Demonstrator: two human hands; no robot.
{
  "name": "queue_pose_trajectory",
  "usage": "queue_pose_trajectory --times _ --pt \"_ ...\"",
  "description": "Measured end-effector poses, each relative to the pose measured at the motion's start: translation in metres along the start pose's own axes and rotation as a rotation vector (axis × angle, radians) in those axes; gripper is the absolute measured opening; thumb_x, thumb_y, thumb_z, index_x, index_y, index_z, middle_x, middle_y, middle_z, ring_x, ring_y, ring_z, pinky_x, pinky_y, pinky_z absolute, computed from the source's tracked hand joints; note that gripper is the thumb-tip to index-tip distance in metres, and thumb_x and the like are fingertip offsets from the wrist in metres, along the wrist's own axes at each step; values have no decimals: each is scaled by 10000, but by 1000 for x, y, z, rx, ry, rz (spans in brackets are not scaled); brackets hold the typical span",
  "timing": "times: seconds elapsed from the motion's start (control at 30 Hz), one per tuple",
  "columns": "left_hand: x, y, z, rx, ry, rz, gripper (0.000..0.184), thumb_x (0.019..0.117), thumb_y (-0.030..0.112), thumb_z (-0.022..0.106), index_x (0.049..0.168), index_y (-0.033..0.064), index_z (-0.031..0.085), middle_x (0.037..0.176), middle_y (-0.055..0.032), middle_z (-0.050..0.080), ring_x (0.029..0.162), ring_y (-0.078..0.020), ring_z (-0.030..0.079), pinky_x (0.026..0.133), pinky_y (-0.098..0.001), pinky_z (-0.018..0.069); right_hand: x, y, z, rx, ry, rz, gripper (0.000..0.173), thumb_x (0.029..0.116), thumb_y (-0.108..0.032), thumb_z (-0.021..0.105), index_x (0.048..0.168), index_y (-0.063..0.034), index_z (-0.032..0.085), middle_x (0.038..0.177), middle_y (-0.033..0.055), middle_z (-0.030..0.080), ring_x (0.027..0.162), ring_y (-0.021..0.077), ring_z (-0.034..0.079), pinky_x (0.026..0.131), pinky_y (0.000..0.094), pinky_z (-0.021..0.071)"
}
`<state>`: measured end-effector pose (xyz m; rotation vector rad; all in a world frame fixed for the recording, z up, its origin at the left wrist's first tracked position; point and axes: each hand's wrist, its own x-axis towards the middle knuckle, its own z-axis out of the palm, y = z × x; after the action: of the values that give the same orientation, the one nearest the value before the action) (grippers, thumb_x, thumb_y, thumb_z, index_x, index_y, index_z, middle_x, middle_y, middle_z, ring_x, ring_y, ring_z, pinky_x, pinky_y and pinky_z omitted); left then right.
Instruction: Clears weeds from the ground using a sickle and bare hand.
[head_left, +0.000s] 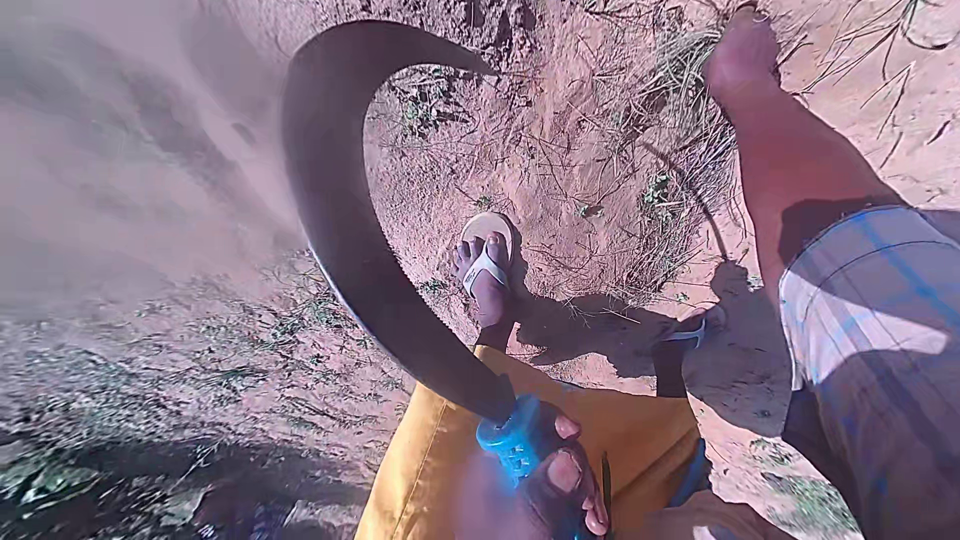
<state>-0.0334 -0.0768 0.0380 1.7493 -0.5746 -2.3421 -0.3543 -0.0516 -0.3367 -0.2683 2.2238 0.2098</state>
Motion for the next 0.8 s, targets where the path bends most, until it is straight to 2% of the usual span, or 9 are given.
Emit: queue_pose_trajectory --times 0.1,0.23,0.33,0.4,0.47,0.53,0.63,0.73,0.8 --pt "0 -1 -1 11 15 -11 161 967 186 700 1085 81 668 781 -12 716 669 -63 696 641 -215 596 6 4 6 44 -38 2 572 954 -109 602 1459 105 439 1488 336 472 1400 480 461 1097 651 387" --pt "-3 -5 0 13 9 -21 171 959 186 711 1086 79 667 783 -6 716 667 -66 695 638 -218 597 -32 27 25 -99 -227 -272 403 1017 -109 527 1282 194 508 1356 420 514 1301 574 502 992 721 411" --pt "-7 -5 5 -16 -46 -12 158 966 173 698 1085 73 667 780 -11 715 675 -66 695 647 -222 597 -97 60 79 -269 -519 -472 284 999 -86 580 1181 129 620 1177 368 631 1136 548 614 902 713 471" --pt "-10 -4 6 -14 -75 -2 153 971 175 691 1085 76 671 774 -7 716 677 -62 695 652 -218 593 -128 74 105 -308 -616 -554 313 1022 -130 573 1256 71 627 1220 318 643 1172 498 614 978 664 457" --pt "-13 -4 3 0 -80 3 157 971 179 693 1089 79 670 782 -6 719 676 -62 698 649 -213 594 -141 69 105 -270 -491 -596 289 1002 -101 584 1215 85 647 1264 336 617 1196 519 591 981 665 450" --pt "-13 -7 -1 11 -76 10 160 970 183 696 1093 84 672 794 -8 723 673 -62 697 641 -213 595 -126 45 82 -214 -294 -567 298 985 -44 572 1232 108 638 1452 332 498 1289 538 522 985 676 450" --pt "-14 -10 -11 12 -60 -1 166 972 185 694 1097 79 668 792 -8 718 669 -62 694 635 -215 597 -84 3 63 -183 -38 -494 386 1003 3 506 1364 138 522 1487 364 438 1327 556 489 1006 662 454" --pt "-13 -9 -19 3 -46 -18 166 969 178 698 1093 72 664 786 -11 716 664 -67 695 631 -219 599 -61 -30 56 -104 -32 -358 469 1012 8 473 1467 116 440 1549 346 383 1386 533 440 1082 646 397" --pt "-13 -6 -23 -4 -40 -16 159 971 175 693 1090 74 660 783 -9 718 666 -66 696 635 -218 598 -60 -45 58 -81 -64 -216 499 1027 -34 471 1498 111 392 1542 330 399 1380 487 472 1091 605 407"
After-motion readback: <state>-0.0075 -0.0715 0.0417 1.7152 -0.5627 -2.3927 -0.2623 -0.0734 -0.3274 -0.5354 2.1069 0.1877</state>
